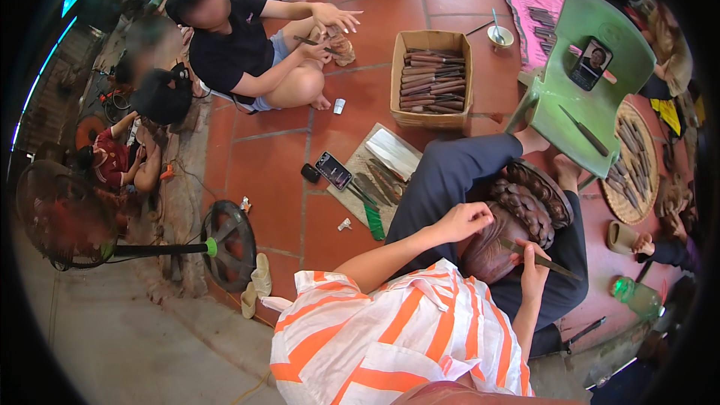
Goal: The person carves a dark wooden object resting on their lap using a small carving tool. They hold the object steady with one hand while using the tool with the other to shape the surface. The person occasionally pauses to inspect the work.
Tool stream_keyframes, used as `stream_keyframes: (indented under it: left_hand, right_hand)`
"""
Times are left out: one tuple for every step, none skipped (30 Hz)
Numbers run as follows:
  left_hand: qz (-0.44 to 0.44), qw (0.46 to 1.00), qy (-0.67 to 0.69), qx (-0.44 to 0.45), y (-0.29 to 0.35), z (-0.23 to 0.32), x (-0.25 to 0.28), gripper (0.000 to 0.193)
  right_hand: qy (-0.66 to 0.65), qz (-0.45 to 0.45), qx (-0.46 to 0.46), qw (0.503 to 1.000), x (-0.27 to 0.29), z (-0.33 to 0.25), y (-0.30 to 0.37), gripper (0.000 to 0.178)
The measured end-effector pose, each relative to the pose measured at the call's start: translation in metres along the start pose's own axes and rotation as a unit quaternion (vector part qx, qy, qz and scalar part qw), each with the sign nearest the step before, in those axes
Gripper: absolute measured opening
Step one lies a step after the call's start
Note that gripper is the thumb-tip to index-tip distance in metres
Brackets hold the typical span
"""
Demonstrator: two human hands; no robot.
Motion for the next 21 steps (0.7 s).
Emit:
stream_keyframes:
  left_hand:
    - [0.014,1.000,0.003,0.001,-0.003,-0.001,0.005,0.020]
    - [0.025,1.000,-0.010,-0.004,-0.007,-0.002,0.010,0.019]
    - [0.038,0.999,-0.018,-0.005,-0.007,-0.003,0.013,0.019]
    - [0.047,0.999,-0.016,0.006,-0.009,-0.006,0.018,0.019]
    - [0.053,0.998,-0.010,0.018,-0.011,-0.009,0.019,0.018]
    - [0.063,0.998,-0.006,0.009,-0.015,-0.009,0.020,0.019]
    - [0.071,0.997,-0.030,-0.008,-0.015,-0.009,0.021,0.018]
    - [0.080,0.996,-0.045,-0.006,-0.016,-0.013,0.021,0.018]
    - [0.092,0.994,-0.064,-0.007,-0.016,-0.014,0.022,0.018]
    - [0.095,0.992,-0.080,-0.012,-0.017,-0.013,0.021,0.018]
    - [0.097,0.991,-0.095,-0.015,-0.015,-0.011,0.022,0.018]
    - [0.083,0.992,-0.098,0.006,-0.018,-0.013,0.021,0.018]
    - [0.065,0.993,-0.101,-0.010,-0.026,-0.007,0.019,0.018]
    - [0.050,0.993,-0.104,-0.019,-0.027,-0.003,0.020,0.017]
    - [0.035,0.993,-0.107,-0.027,-0.028,0.000,0.021,0.017]
    - [0.044,0.987,-0.129,-0.082,-0.034,0.014,0.027,0.016]
    - [0.057,0.978,-0.158,-0.125,-0.040,0.024,0.036,0.014]
    - [0.089,0.960,-0.204,-0.172,-0.046,0.041,0.047,0.011]
    - [0.113,0.944,-0.238,-0.199,-0.055,0.055,0.059,0.010]
    - [0.145,0.932,-0.266,-0.200,-0.062,0.063,0.077,0.010]
    - [0.179,0.909,-0.301,-0.227,-0.067,0.071,0.094,0.011]
  right_hand:
    - [0.000,0.013,0.001,1.000,0.004,0.001,0.001,0.036]
    - [0.002,0.024,-0.001,1.000,0.007,0.002,0.002,0.036]
    - [0.006,0.031,-0.009,0.999,0.008,0.004,0.004,0.037]
    - [0.010,0.039,-0.016,0.999,0.009,0.003,0.004,0.037]
    - [0.019,0.049,-0.022,0.998,0.010,0.002,0.005,0.037]
    - [0.009,0.060,-0.019,0.998,0.010,-0.001,0.005,0.037]
    - [-0.001,0.070,-0.017,0.997,0.012,0.000,0.008,0.037]
    - [-0.008,0.071,-0.004,0.997,0.015,0.007,0.008,0.037]
    - [-0.021,0.077,-0.005,0.997,0.015,0.009,0.008,0.037]
    - [-0.019,0.077,-0.002,0.997,0.016,0.009,0.007,0.036]
    - [-0.018,0.077,-0.003,0.997,0.015,0.010,0.008,0.036]
    - [-0.023,0.084,-0.007,0.996,0.015,0.011,0.008,0.033]
    - [-0.014,0.093,-0.007,0.996,0.019,0.009,0.005,0.032]
    - [-0.007,0.096,-0.014,0.995,0.017,0.008,0.007,0.031]
    - [0.001,0.100,-0.021,0.995,0.017,0.007,0.008,0.030]
    - [-0.003,0.102,-0.018,0.995,0.020,0.007,0.007,0.028]
    - [0.010,0.107,-0.011,0.994,0.025,0.007,0.008,0.027]
    - [0.032,0.115,0.005,0.993,0.036,0.004,0.007,0.029]
    - [0.054,0.124,0.021,0.991,0.049,-0.001,0.006,0.030]
    - [0.087,0.142,0.037,0.985,0.067,-0.007,0.004,0.033]
    - [0.118,0.162,0.057,0.978,0.087,-0.013,0.001,0.037]
Point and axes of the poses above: each hand's wrist, its own y-axis away from the middle knuckle, its own x-axis out of the back of the hand, z = x × y, the point moved 9 cm from there along -y, towards the middle knuckle, and after that the axes turned 7 degrees about x, right-handed, at the moved point
